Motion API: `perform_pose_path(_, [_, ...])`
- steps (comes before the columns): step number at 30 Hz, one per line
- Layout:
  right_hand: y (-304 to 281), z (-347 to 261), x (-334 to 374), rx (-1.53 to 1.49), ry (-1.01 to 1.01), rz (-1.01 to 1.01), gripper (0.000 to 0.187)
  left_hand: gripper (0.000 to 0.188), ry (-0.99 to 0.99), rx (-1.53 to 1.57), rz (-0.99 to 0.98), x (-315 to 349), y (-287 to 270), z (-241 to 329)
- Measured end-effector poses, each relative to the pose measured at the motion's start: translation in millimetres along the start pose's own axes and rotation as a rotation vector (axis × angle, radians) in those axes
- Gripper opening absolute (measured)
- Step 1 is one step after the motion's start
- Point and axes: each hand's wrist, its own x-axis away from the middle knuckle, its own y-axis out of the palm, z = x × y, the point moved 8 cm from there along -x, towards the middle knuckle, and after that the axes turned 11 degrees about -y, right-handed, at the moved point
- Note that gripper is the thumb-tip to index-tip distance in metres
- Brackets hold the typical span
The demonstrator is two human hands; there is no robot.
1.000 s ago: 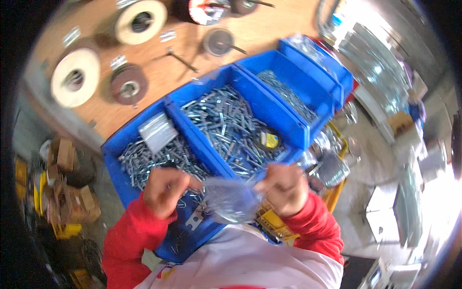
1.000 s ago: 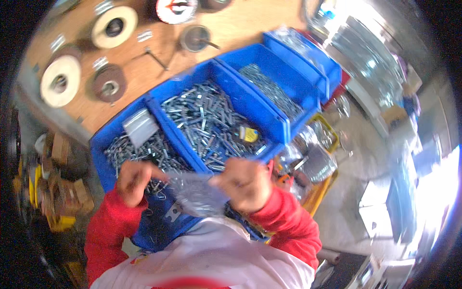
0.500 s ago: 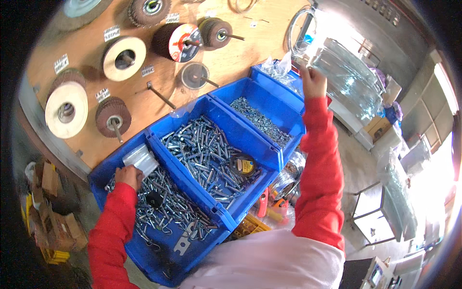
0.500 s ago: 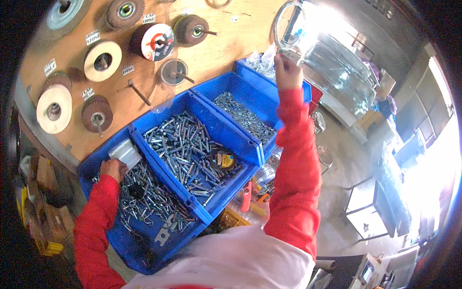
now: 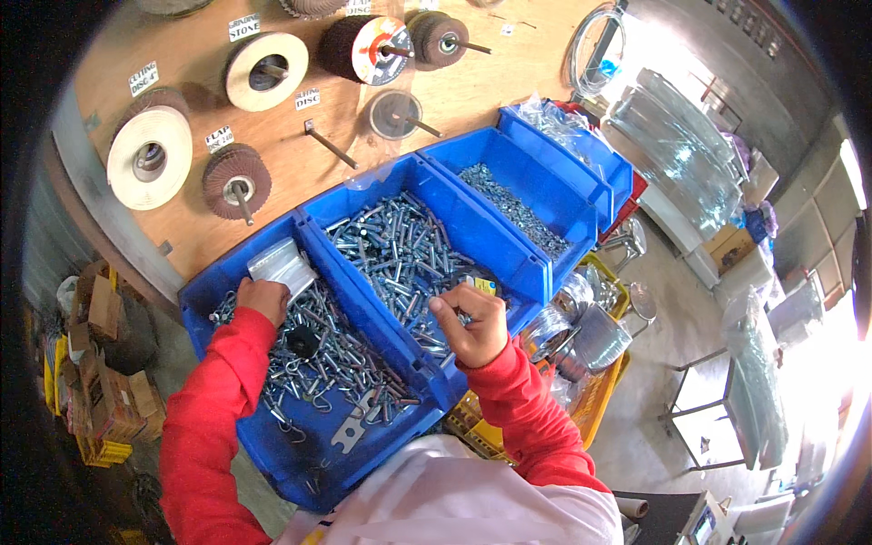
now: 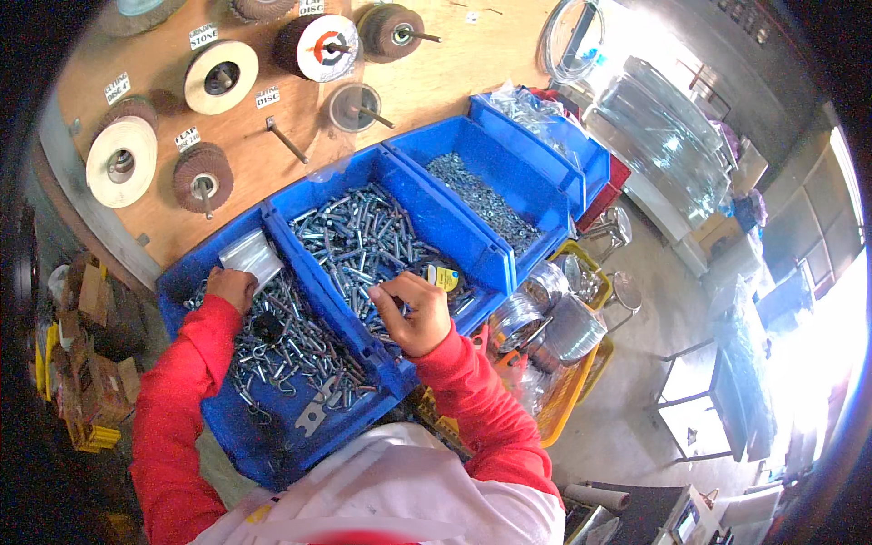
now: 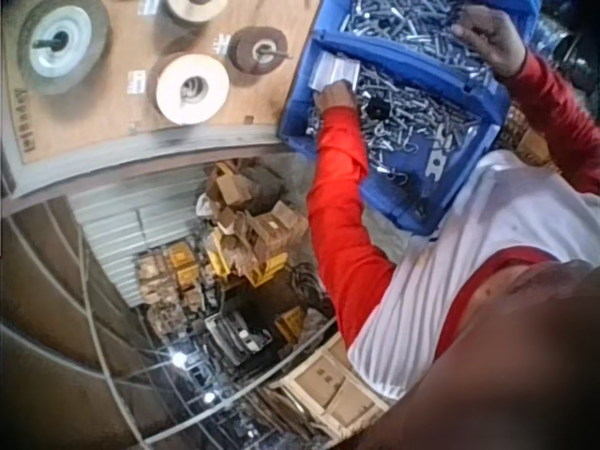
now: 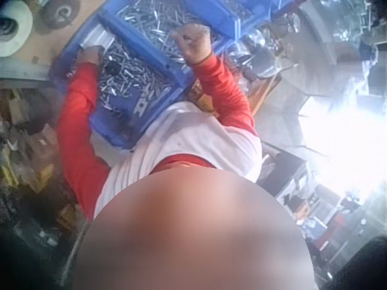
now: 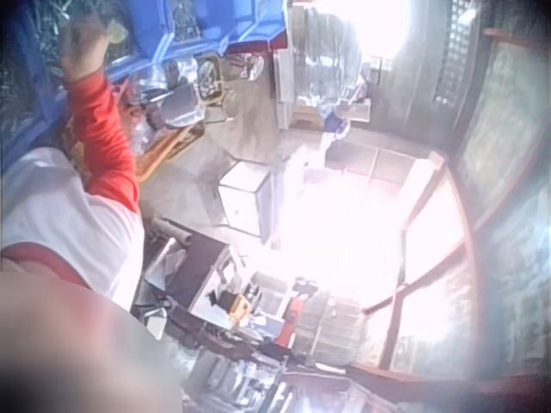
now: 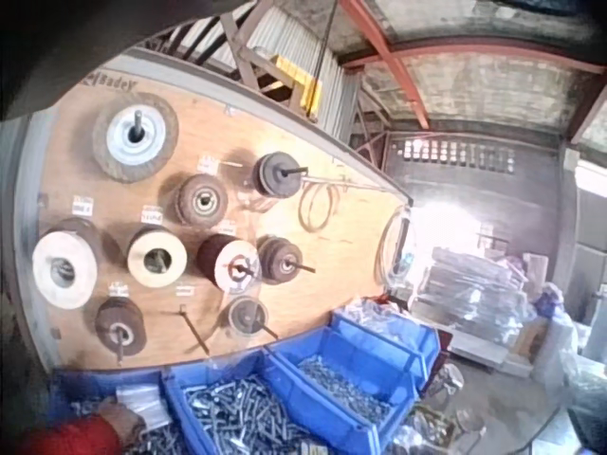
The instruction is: The person repeatedly picks small metal fasteners from blue bins and places them into small clear plastic bags. They open each bag, add several fasteners, and set the filled bag aside in the bin. The process is repeated multiple times with different fastener types.
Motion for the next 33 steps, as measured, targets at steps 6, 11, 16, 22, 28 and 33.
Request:
perform_pose_path(6, [11,-3,14,-0.039,0.035,-0.006,0.007,0.025,0.046,0.19,0.299,14,-6,-4])
perform_pose_path(11, [-77,57,-8,0.087,0.15,0.208,0.007,0.02,-0.002,0.115,0.184,3,12,-10])
perform_pose_path(16, [-227,210,-70,0.266,0.136,0.416,0.025,0.017,-0.044,0.367,0.446,11,-8,-28])
perform_pose_path(22, [-365,445,-130,0.402,0.501,0.602,0.03,0.029,-0.273,0.767,0.81,59,-18,-98])
perform_pose_path(28, [-346,576,-228,0.748,0.49,0.1,0.037,0.043,-0.652,0.962,1.071,122,39,-178])
perform_pose_path(33, [-333,630,-270,0.8,0.58,-0.162,0.044,0.04,-0.737,1.059,1.205,166,78,-224])
